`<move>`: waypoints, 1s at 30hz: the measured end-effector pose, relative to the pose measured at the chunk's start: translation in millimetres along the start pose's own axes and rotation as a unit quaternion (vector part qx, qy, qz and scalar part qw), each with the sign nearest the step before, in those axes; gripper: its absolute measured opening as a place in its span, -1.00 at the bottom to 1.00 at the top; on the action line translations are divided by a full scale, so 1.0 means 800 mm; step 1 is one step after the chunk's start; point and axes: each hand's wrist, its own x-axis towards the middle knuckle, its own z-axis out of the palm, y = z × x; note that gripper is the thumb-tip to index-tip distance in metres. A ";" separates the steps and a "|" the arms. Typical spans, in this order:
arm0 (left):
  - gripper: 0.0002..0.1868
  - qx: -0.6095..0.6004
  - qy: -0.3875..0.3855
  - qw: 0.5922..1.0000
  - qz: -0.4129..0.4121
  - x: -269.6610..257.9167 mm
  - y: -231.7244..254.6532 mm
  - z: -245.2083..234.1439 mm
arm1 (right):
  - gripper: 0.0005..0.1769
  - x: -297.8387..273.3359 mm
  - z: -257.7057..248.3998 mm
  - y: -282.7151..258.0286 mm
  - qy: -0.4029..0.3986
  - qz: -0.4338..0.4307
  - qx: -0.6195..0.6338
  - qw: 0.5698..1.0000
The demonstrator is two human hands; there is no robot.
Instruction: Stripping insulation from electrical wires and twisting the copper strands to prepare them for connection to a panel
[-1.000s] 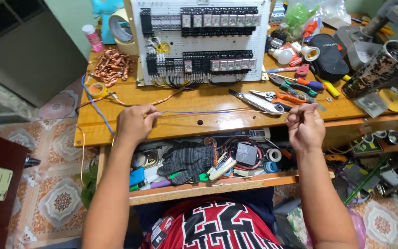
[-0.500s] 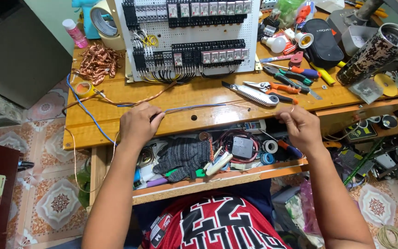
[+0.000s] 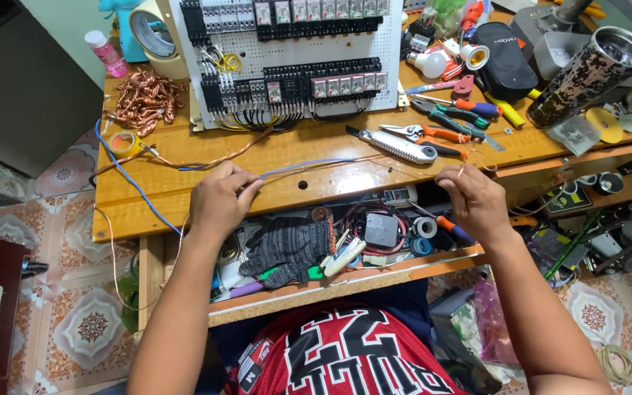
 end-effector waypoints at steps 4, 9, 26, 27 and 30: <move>-0.89 -0.007 -0.023 0.999 0.026 -0.001 0.018 -0.006 | -0.82 -0.008 -0.008 0.018 -0.055 -0.019 -0.021 0.998; -0.89 -0.028 -0.052 0.997 0.051 -0.008 0.024 -0.004 | -0.73 -0.038 -0.024 -0.023 -0.099 0.026 0.044 0.994; -0.88 -0.048 -0.047 0.992 0.110 -0.011 0.033 0.011 | -0.54 -0.017 -0.132 -0.136 -0.393 0.362 -0.131 0.835; -0.88 -0.050 -0.048 0.991 0.111 -0.011 0.032 0.012 | -0.54 -0.015 -0.126 -0.138 -0.393 0.364 -0.131 0.834; -0.89 -0.039 -0.041 0.992 0.116 -0.013 0.032 0.014 | -0.56 -0.009 -0.081 -0.126 -0.186 0.160 -0.063 0.967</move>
